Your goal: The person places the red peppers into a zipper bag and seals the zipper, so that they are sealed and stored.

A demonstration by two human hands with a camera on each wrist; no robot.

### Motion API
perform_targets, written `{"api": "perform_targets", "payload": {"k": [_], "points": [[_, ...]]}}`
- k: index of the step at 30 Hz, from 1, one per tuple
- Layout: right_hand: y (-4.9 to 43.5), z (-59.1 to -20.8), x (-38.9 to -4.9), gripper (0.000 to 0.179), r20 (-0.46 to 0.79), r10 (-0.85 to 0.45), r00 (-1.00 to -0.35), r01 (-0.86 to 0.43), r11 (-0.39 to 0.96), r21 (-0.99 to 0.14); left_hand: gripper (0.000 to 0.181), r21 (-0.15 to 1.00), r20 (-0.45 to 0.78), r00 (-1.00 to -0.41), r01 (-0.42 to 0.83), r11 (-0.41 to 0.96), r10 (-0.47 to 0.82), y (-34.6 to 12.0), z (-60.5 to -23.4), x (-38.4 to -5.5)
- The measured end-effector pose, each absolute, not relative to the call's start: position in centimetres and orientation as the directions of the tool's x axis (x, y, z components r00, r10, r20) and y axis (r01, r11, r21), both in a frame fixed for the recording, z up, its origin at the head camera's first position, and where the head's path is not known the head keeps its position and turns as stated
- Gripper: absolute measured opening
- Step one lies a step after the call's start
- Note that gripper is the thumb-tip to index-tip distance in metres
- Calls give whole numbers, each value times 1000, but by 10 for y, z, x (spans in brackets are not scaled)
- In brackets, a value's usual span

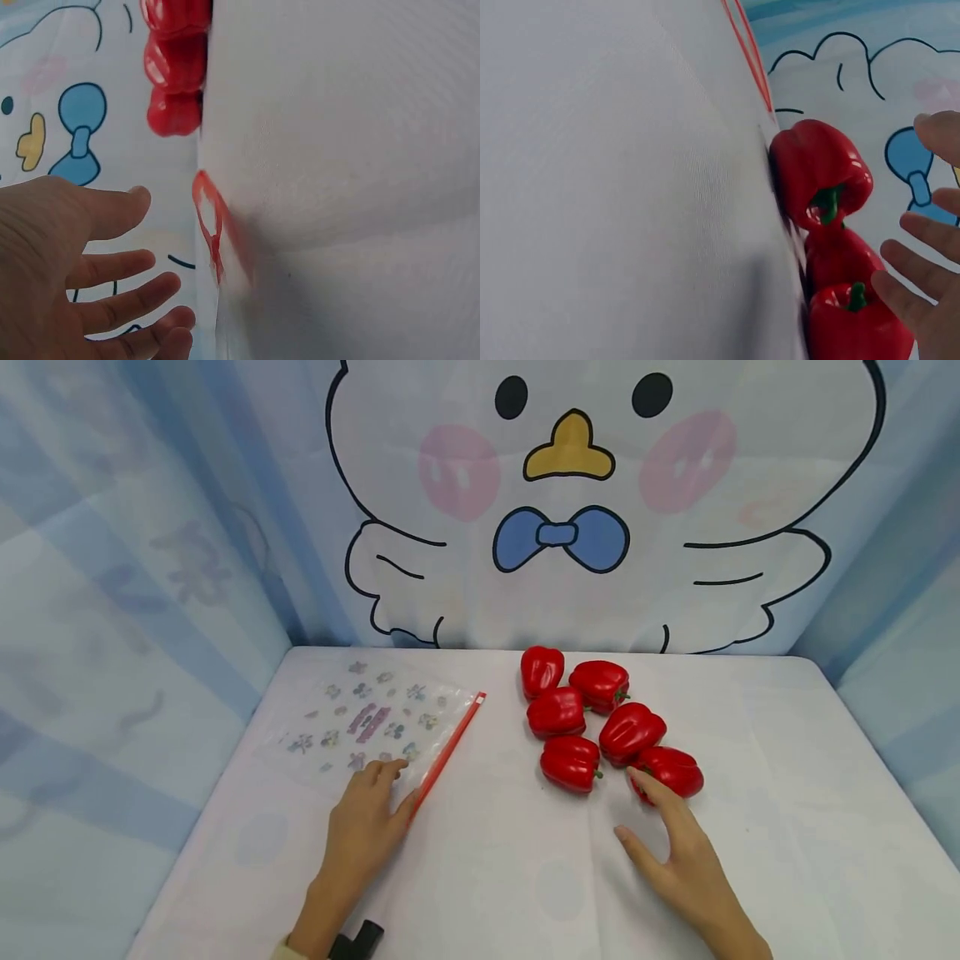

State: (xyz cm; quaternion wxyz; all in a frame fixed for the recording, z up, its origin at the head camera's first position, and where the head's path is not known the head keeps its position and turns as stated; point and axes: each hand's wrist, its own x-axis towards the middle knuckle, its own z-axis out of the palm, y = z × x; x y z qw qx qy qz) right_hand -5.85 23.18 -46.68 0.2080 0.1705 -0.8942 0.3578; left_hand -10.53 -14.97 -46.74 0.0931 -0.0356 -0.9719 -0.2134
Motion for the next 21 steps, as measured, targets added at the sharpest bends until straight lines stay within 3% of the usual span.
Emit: {"api": "perform_targets", "payload": {"k": [10, 21], "points": [[215, -476, -74, 87, 406, -120, -906, -372, 681, -630, 57, 349, 137, -990, 73, 934, 27, -143, -472, -109], [205, -478, -92, 88, 321, -115, -940, -300, 725, -620, 50, 365, 150, -988, 75, 928, 21, -137, -474, -110]]}}
